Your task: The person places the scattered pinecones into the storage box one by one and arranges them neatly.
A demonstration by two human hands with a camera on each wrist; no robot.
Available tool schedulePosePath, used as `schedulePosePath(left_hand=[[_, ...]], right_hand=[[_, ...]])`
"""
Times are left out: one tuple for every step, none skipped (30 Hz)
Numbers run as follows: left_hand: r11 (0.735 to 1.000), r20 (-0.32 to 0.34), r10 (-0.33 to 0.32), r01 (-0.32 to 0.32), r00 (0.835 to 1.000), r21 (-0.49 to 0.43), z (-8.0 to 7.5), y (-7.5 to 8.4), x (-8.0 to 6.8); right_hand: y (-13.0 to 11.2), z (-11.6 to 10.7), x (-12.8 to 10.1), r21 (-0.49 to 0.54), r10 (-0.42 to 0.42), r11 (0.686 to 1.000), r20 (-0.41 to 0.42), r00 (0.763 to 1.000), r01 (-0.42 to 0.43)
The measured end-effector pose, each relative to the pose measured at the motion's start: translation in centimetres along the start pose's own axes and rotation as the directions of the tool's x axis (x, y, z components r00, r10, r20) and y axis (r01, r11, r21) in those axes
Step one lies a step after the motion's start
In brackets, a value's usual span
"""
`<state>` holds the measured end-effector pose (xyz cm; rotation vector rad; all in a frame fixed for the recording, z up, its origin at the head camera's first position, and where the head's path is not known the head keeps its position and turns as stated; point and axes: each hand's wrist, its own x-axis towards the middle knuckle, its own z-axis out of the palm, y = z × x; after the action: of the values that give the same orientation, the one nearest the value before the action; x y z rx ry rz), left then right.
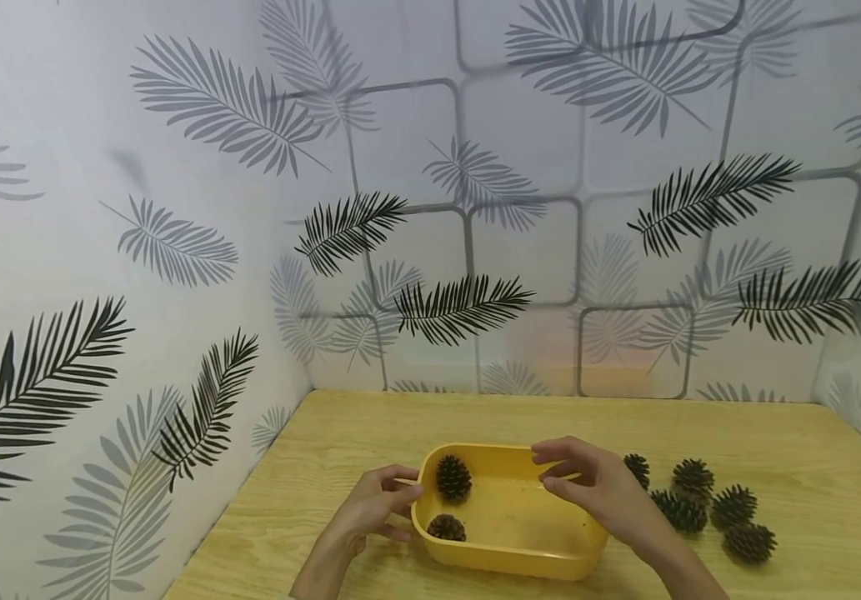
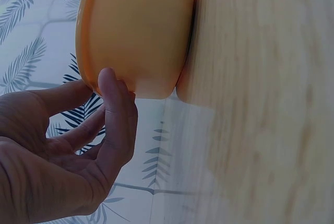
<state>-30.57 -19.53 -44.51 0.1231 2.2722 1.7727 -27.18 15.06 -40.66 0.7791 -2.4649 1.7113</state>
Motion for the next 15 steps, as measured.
schedulePosePath(left_hand=[[1.000, -0.001, -0.001, 0.001, 1.000, 0.000, 0.0, 0.0, 0.0], [1.000, -0.001, -0.002, 0.002, 1.000, 0.000, 0.0, 0.0, 0.0], [1.000, -0.002, -0.002, 0.002, 1.000, 0.000, 0.0, 0.0, 0.1], [1.000, -0.003, -0.002, 0.002, 1.000, 0.000, 0.0, 0.0, 0.1], [1.000, -0.005, -0.001, 0.001, 1.000, 0.000, 0.0, 0.0, 0.1], [1.000, -0.006, -0.001, 0.001, 1.000, 0.000, 0.0, 0.0, 0.1], [1.000, -0.007, 0.000, 0.000, 1.000, -0.002, 0.0, -0.1, 0.1], [1.000, -0.008, 0.000, 0.000, 1.000, -0.002, 0.0, -0.1, 0.1], [1.000, -0.010, 0.000, 0.000, 1.000, -0.002, 0.1, -0.1, 0.1], [1.000, -0.012, 0.000, 0.000, 1.000, -0.002, 0.1, -0.1, 0.2], [1.000, -0.013, -0.001, 0.001, 1.000, -0.002, 0.1, 0.0, 0.1], [1.000, -0.013, -0.002, 0.002, 1.000, -0.002, 0.1, 0.0, 0.1], [1.000, -0.015, -0.003, 0.003, 1.000, -0.001, 0.1, 0.0, 0.1], [1.000, -0.017, -0.003, 0.003, 1.000, 0.000, 0.1, 0.0, 0.1], [1.000, -0.017, -0.003, 0.003, 1.000, 0.001, 0.1, 0.0, 0.1]], right_hand=[[0.0, -0.2, 0.0, -0.004, 0.004, 1.000, -0.008, 1.000, -0.004], [0.0, -0.3, -0.1, -0.011, 0.007, 1.000, -0.016, 1.000, -0.007], [0.1, -0.4, -0.1, -0.017, 0.010, 1.000, -0.024, 1.000, -0.010], [0.1, -0.6, -0.1, -0.023, 0.007, 1.000, -0.033, 0.999, -0.008], [0.1, -0.7, -0.1, -0.026, 0.005, 1.000, -0.043, 0.999, -0.006], [0.1, -0.9, -0.2, -0.027, 0.002, 1.000, -0.053, 0.999, -0.004], [0.1, -1.1, -0.2, -0.030, -0.005, 1.000, -0.061, 0.998, 0.003], [0.1, -1.3, -0.2, -0.031, -0.005, 1.000, -0.071, 0.997, 0.002], [0.1, -1.5, -0.3, -0.032, -0.007, 0.999, -0.078, 0.997, 0.005], [0.1, -1.7, -0.3, -0.031, -0.001, 1.000, -0.086, 0.996, -0.001], [0.1, -1.9, -0.4, -0.032, 0.007, 0.999, -0.091, 0.996, -0.010], [0.2, -2.1, -0.5, -0.034, 0.015, 0.999, -0.098, 0.995, -0.018], [0.2, -2.3, -0.6, -0.038, 0.026, 0.999, -0.103, 0.994, -0.030], [0.2, -2.5, -0.7, -0.034, 0.042, 0.998, -0.110, 0.993, -0.046], [0.3, -2.8, -0.8, -0.039, 0.052, 0.998, -0.116, 0.992, -0.057]])
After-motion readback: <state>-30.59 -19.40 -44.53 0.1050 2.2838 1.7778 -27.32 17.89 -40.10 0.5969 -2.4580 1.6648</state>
